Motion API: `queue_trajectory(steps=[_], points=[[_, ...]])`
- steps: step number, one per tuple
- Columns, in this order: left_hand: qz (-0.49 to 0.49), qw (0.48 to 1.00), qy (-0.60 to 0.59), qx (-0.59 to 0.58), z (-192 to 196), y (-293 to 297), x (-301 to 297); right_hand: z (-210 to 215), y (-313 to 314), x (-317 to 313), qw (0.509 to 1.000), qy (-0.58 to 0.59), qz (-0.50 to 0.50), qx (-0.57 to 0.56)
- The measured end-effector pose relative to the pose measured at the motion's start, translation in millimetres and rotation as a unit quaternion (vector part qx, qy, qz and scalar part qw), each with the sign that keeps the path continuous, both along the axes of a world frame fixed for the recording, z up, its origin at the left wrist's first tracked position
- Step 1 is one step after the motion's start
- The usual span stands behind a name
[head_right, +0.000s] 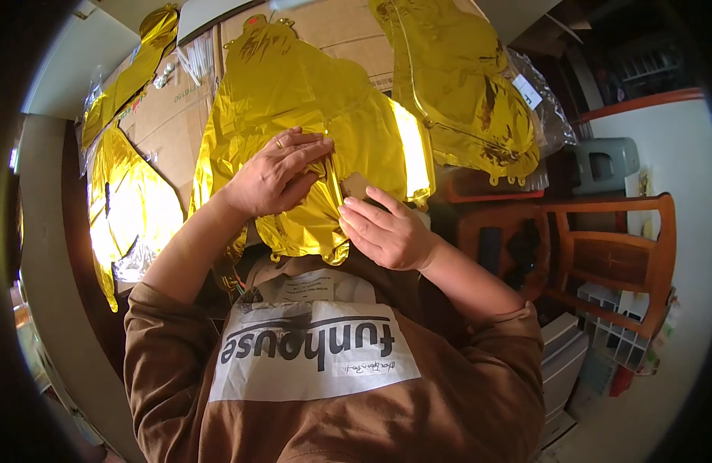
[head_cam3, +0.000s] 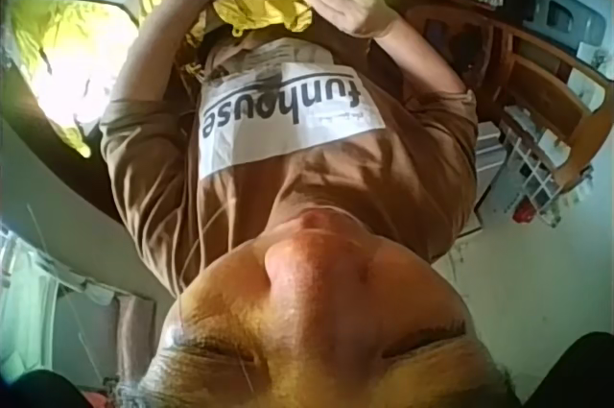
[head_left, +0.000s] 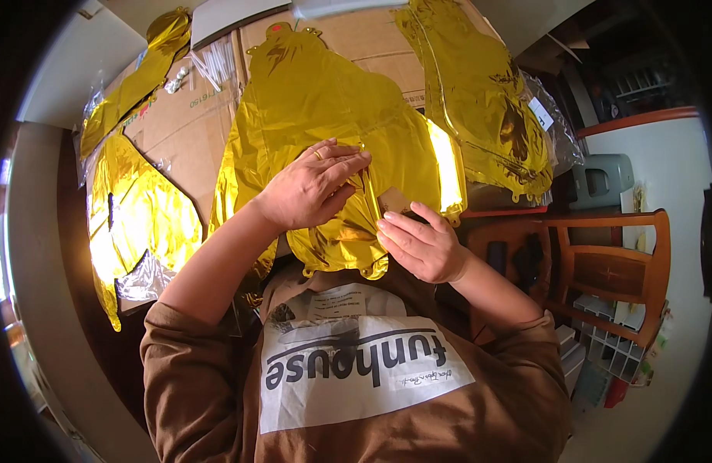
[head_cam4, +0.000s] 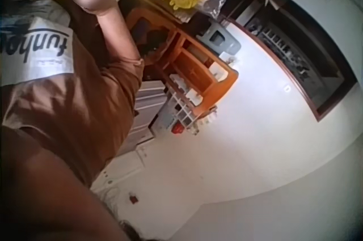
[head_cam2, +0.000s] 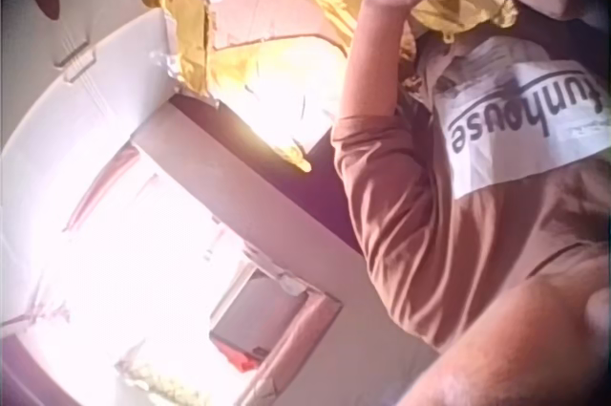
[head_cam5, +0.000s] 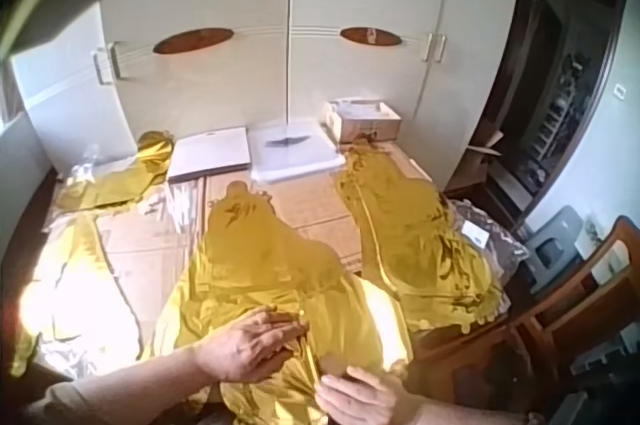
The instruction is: Folding gold foil balloons and placing items into plastic packaging sleeves at a workbench.
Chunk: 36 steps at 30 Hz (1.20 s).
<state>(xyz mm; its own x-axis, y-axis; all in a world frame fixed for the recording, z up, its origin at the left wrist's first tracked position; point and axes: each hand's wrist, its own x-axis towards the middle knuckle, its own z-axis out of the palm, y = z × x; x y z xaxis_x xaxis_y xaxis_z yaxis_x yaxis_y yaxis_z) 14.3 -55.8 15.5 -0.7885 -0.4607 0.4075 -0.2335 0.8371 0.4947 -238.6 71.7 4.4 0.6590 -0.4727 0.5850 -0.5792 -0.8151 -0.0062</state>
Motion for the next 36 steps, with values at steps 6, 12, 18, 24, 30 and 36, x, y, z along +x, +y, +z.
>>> queue_trajectory(steps=[6,12,18,24,30,36], points=[[-0.002,1.0,-0.001,0.003,-1,0,2,0,1,-2,0.999,0.016,0.029,0.023],[-0.011,1.0,-0.002,0.007,0,0,2,3,17,-7,0.99,0.041,0.129,0.037],[-0.013,1.0,0.001,0.0,-1,1,4,48,-32,-10,0.944,-0.209,-0.123,0.226],[-0.011,1.0,0.001,0.004,-2,-1,5,38,-171,-16,0.883,-0.144,-0.334,0.297],[-0.016,1.0,0.0,0.005,0,-1,6,57,-213,-1,0.817,-0.004,-0.35,0.458],[-0.016,1.0,0.015,0.013,-1,-1,6,66,-201,23,0.864,-0.098,-0.317,0.379]])
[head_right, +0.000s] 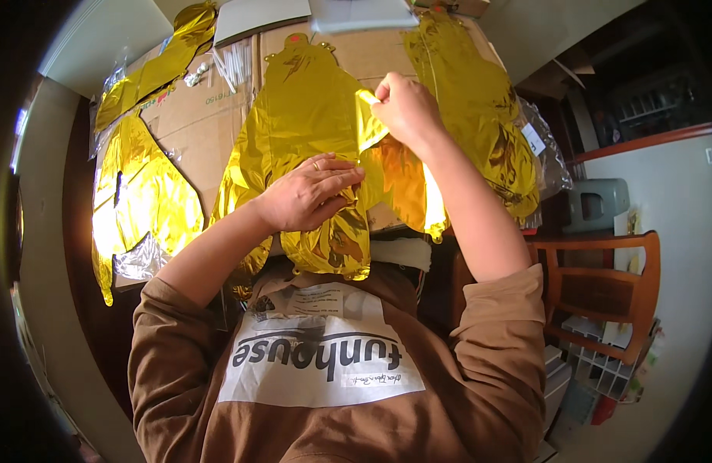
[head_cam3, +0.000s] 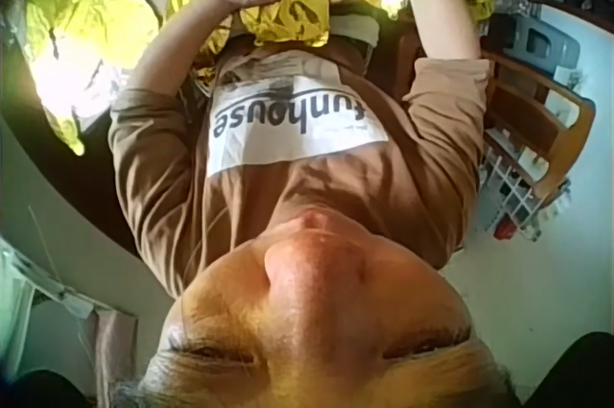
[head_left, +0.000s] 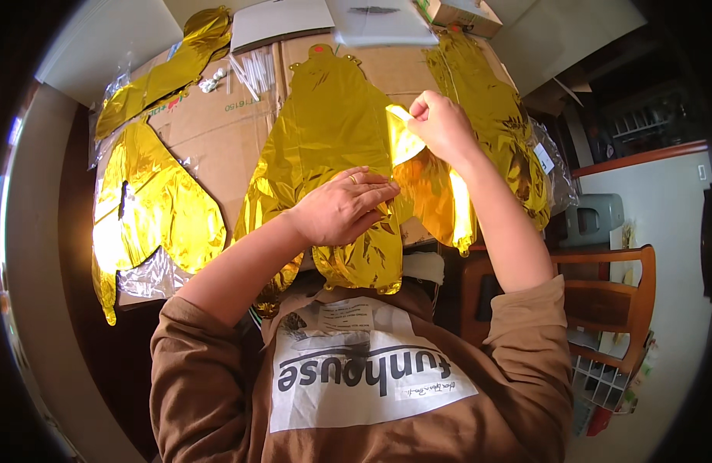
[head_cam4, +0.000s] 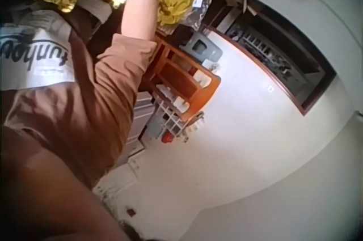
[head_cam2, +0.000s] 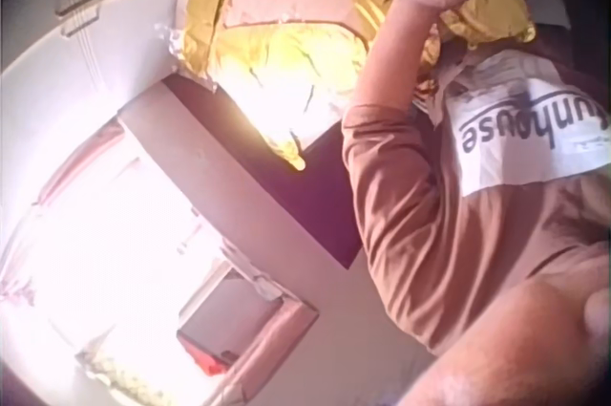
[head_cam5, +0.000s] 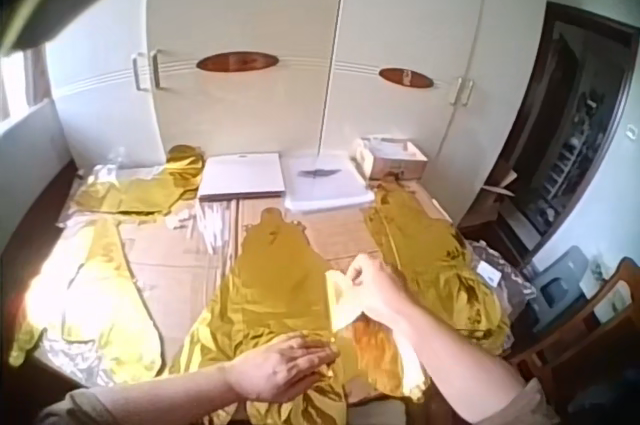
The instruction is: Folding gold foil balloons and placing items into plastic packaging sleeves at a workbench.
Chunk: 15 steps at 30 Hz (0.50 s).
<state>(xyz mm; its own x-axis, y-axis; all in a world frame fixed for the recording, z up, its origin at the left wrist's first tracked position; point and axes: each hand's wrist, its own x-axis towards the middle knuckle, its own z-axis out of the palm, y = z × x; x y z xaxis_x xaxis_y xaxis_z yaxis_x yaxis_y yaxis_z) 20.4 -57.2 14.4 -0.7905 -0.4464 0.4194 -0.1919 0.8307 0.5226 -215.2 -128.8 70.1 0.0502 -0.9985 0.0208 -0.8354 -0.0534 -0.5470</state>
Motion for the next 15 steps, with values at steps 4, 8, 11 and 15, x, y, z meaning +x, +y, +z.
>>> queue_trajectory(steps=[4,8,11,15], points=[[-0.001,1.0,0.004,-0.004,-2,0,1,-5,18,18,0.925,-0.345,0.146,0.057],[-0.006,1.0,0.001,-0.002,-2,-1,1,-19,28,11,0.858,-0.483,0.152,0.088],[-0.002,1.0,-0.002,0.002,-1,-1,2,-31,25,-14,0.975,-0.047,0.153,-0.151],[-0.007,1.0,0.01,0.003,-2,-2,2,-41,28,-2,0.93,0.031,0.278,-0.238]])
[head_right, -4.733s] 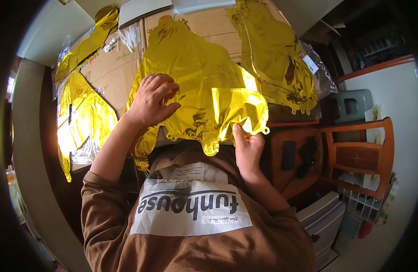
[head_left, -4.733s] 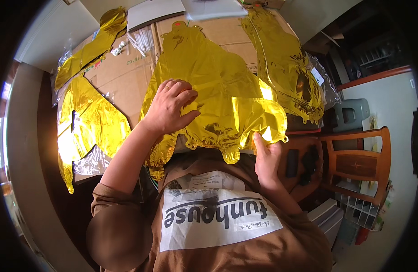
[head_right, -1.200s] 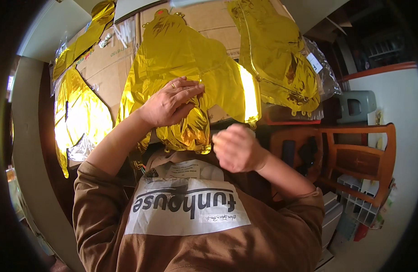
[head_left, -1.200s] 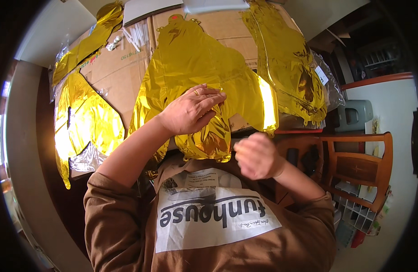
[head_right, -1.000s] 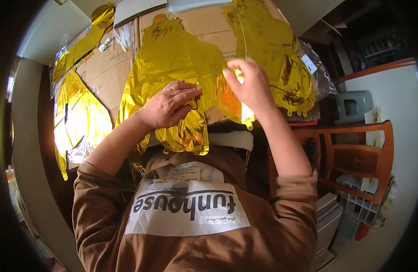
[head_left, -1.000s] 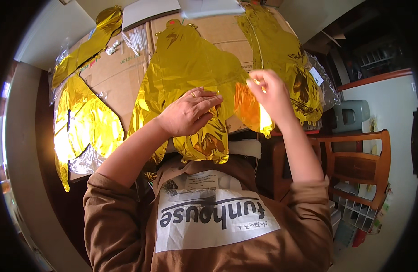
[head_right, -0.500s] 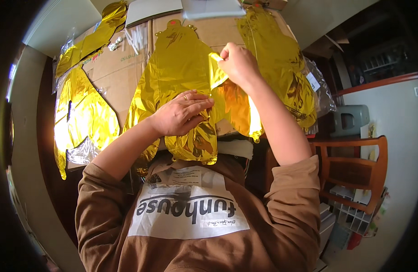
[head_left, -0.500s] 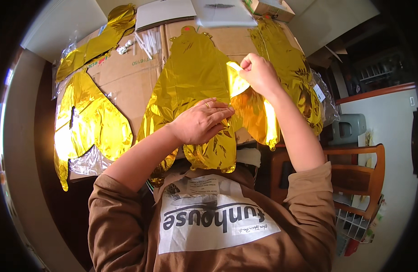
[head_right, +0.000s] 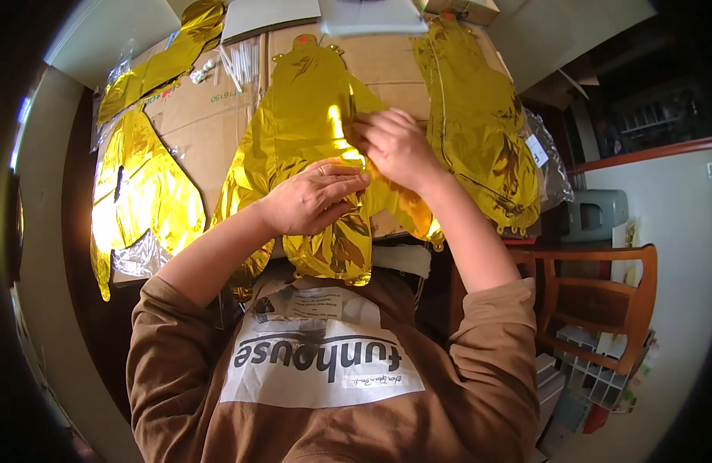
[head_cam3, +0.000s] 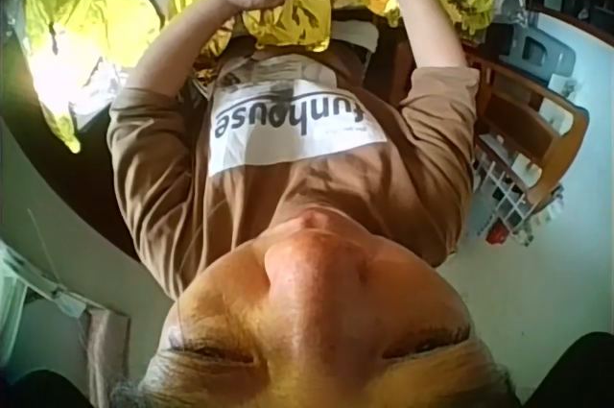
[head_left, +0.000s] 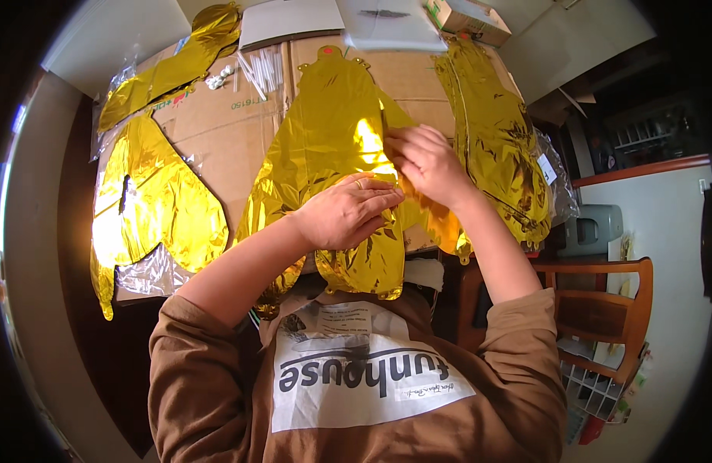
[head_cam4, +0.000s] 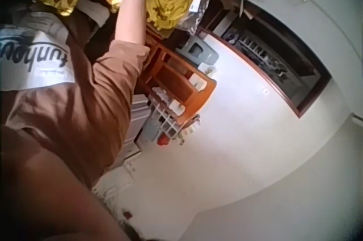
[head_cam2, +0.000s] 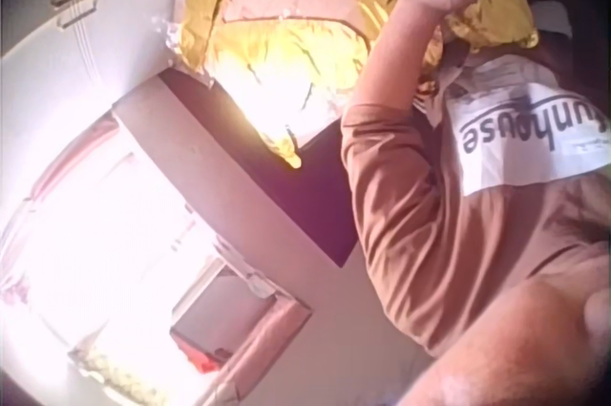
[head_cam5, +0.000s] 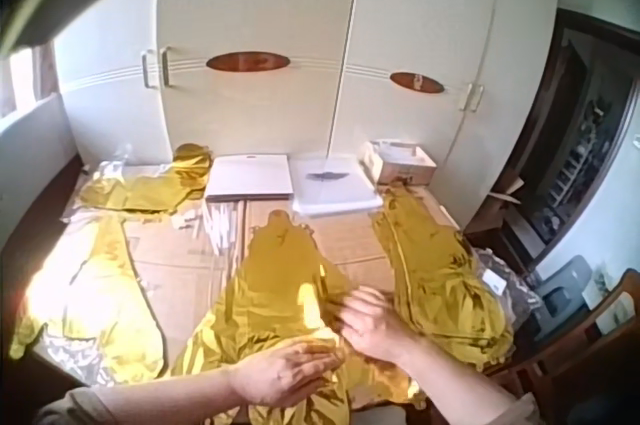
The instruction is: Folding gold foil balloons and placing items into plastic packaging sleeves at a workbench.
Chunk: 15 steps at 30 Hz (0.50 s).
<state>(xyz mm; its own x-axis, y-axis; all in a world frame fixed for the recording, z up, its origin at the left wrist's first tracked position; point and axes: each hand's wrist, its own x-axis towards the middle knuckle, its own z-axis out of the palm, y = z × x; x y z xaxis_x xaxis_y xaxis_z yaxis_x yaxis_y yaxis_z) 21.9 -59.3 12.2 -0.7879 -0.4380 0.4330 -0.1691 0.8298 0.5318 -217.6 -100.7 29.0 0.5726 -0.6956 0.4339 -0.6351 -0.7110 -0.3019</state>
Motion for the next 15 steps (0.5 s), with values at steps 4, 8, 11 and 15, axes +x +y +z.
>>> queue_trajectory(steps=[4,8,11,15], points=[[0.002,1.0,-0.014,-0.007,3,0,-1,-16,-1,5,0.997,0.067,-0.005,-0.038],[0.0,1.0,-0.025,0.003,2,0,0,-16,-1,4,0.997,0.069,-0.007,-0.024],[0.007,1.0,-0.011,0.011,6,2,-1,-18,-1,4,0.998,0.061,-0.004,-0.019],[0.042,0.995,0.093,0.008,13,-2,5,-18,-2,3,0.998,0.062,-0.005,-0.023]])
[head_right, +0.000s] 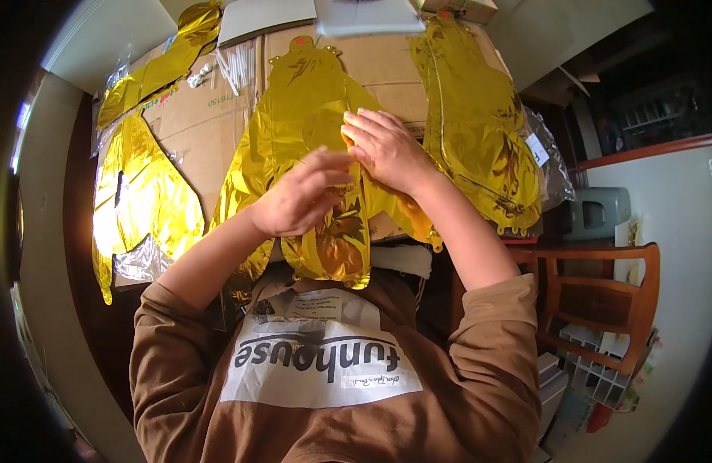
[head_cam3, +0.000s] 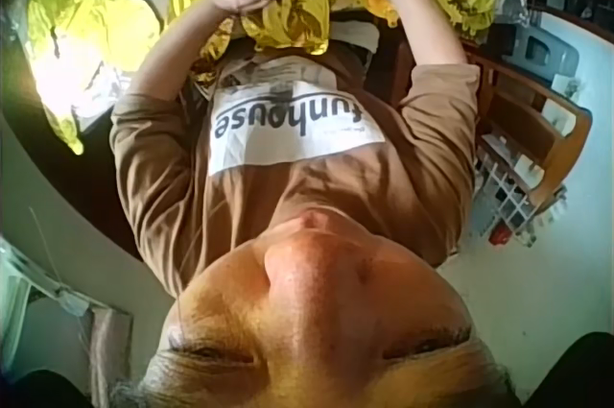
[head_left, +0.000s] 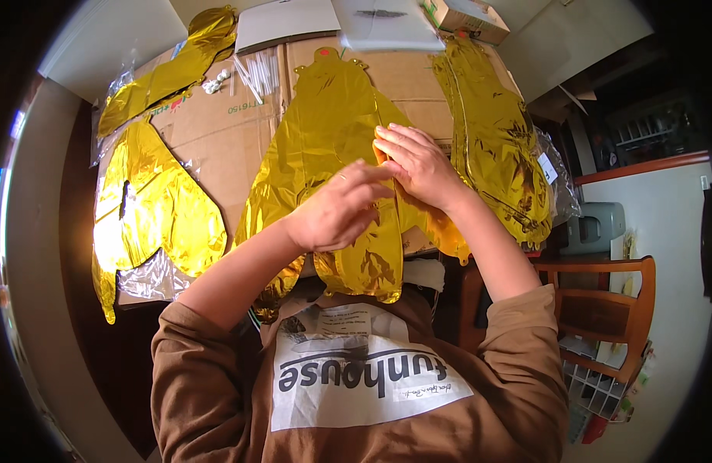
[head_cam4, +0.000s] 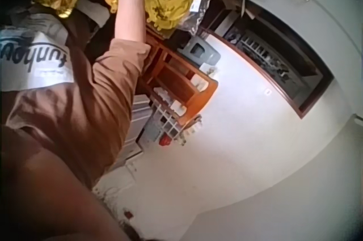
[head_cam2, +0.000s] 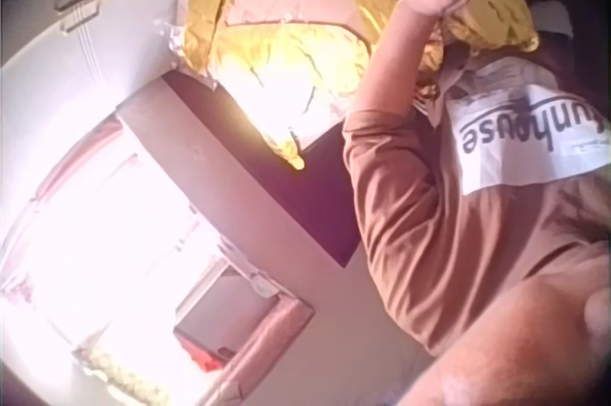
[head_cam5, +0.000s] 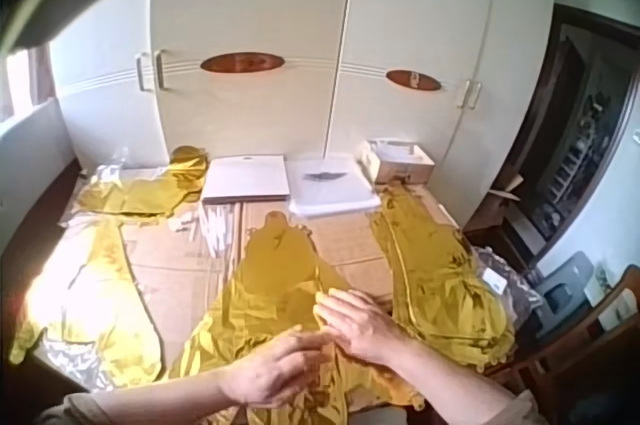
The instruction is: Folding gold foil balloons and placing items into plastic packaging sleeves at a workbench.
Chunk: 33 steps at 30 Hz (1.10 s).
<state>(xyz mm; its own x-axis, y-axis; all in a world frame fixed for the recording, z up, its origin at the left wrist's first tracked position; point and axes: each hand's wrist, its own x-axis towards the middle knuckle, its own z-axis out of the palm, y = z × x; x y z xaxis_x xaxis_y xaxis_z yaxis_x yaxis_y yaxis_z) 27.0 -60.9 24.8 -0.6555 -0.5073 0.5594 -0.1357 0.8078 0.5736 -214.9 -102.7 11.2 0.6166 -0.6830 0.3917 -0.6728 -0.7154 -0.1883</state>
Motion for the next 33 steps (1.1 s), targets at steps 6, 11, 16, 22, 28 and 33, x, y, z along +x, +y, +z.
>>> queue_trajectory(steps=[6,11,16,22,28,33], points=[[0.264,0.948,-0.171,-0.048,20,4,41,2,0,-1,1.0,-0.014,0.002,0.026],[0.252,0.944,-0.211,-0.038,-3,5,56,2,-2,-1,1.0,-0.018,0.013,0.019],[0.247,0.943,-0.219,-0.03,-1,4,54,2,-3,-5,0.999,-0.025,0.012,0.034],[0.256,0.939,-0.227,-0.04,-3,5,53,-2,-4,-6,0.999,-0.017,0.018,0.029],[0.261,0.938,-0.224,-0.043,-3,6,54,-5,-4,-6,1.0,-0.008,0.02,0.019],[0.262,0.936,-0.213,-0.096,30,-17,27,-7,-3,-5,1.0,-0.011,0.007,0.02]])
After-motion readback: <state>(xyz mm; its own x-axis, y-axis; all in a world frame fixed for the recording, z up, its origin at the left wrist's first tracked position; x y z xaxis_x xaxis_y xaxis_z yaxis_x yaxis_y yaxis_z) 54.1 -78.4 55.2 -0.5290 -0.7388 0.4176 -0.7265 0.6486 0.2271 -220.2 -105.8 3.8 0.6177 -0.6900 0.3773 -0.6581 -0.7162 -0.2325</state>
